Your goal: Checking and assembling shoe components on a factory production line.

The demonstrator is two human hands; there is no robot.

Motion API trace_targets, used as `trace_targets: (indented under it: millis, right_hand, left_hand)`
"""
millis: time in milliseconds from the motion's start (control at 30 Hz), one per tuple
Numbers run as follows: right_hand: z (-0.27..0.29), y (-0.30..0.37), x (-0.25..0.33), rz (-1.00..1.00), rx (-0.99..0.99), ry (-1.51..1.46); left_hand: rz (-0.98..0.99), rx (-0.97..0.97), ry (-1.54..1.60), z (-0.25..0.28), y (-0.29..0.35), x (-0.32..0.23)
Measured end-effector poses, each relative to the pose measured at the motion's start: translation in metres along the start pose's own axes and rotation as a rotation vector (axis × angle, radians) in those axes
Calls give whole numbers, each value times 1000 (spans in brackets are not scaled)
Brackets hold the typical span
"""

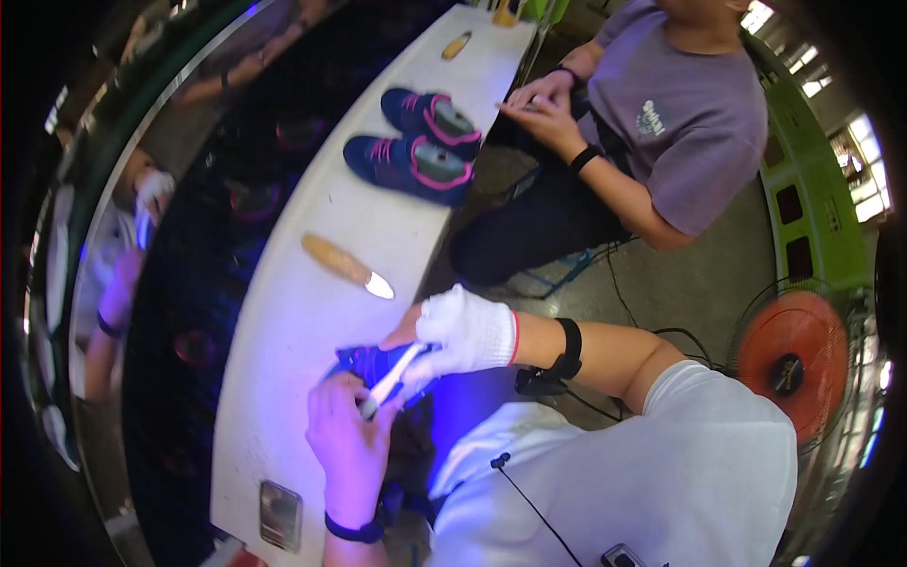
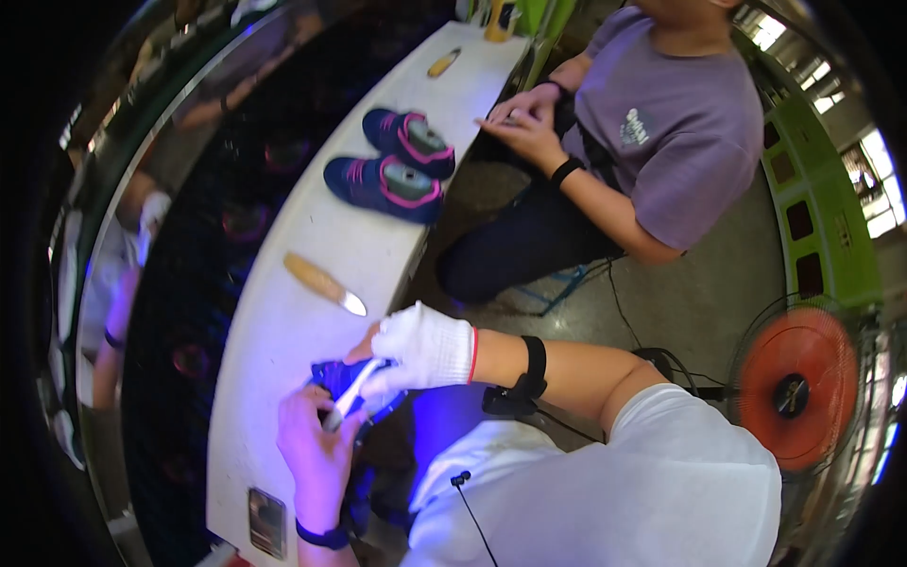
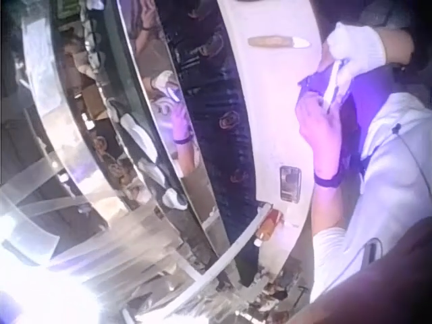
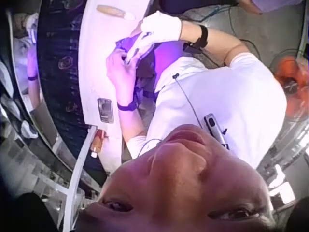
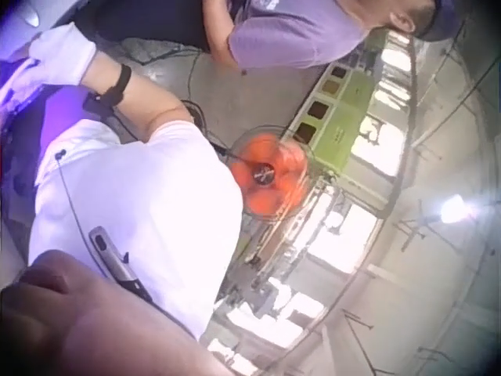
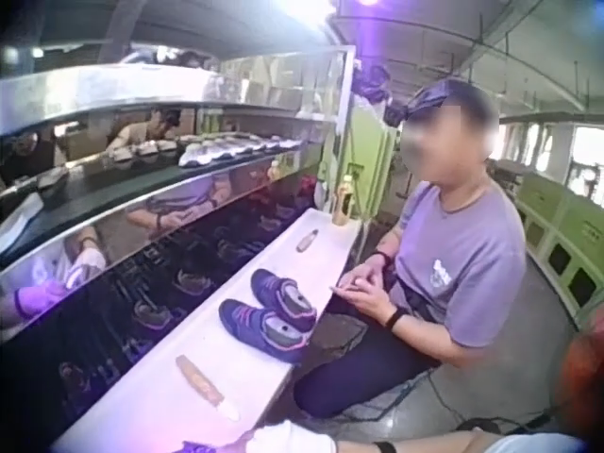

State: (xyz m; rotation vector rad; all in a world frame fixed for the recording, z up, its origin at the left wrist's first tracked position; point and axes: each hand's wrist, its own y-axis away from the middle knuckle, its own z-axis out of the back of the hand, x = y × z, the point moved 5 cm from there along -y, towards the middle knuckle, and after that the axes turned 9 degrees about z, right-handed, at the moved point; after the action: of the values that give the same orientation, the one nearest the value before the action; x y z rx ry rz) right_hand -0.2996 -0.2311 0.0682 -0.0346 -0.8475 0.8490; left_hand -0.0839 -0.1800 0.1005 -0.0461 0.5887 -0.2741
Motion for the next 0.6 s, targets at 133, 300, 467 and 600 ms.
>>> trace_targets:
  millis: [133, 300, 467, 600]
  right_hand:
    - [-12, 7, -24, -240, -109, -218]
    - [-86, -26, -17, -321, -342, -1179]
    - [-70, -113, 94, 292, -295, -581]
    - [-52, -139, 122, 345, -191, -516]
  left_hand:
    - [224, 58, 624, 4, 32, 67]
    - [372, -105, 464, 94, 49, 47]
    - [281, -195, 77, 129, 61, 8]
    - [565, -95, 288, 99, 70, 61]
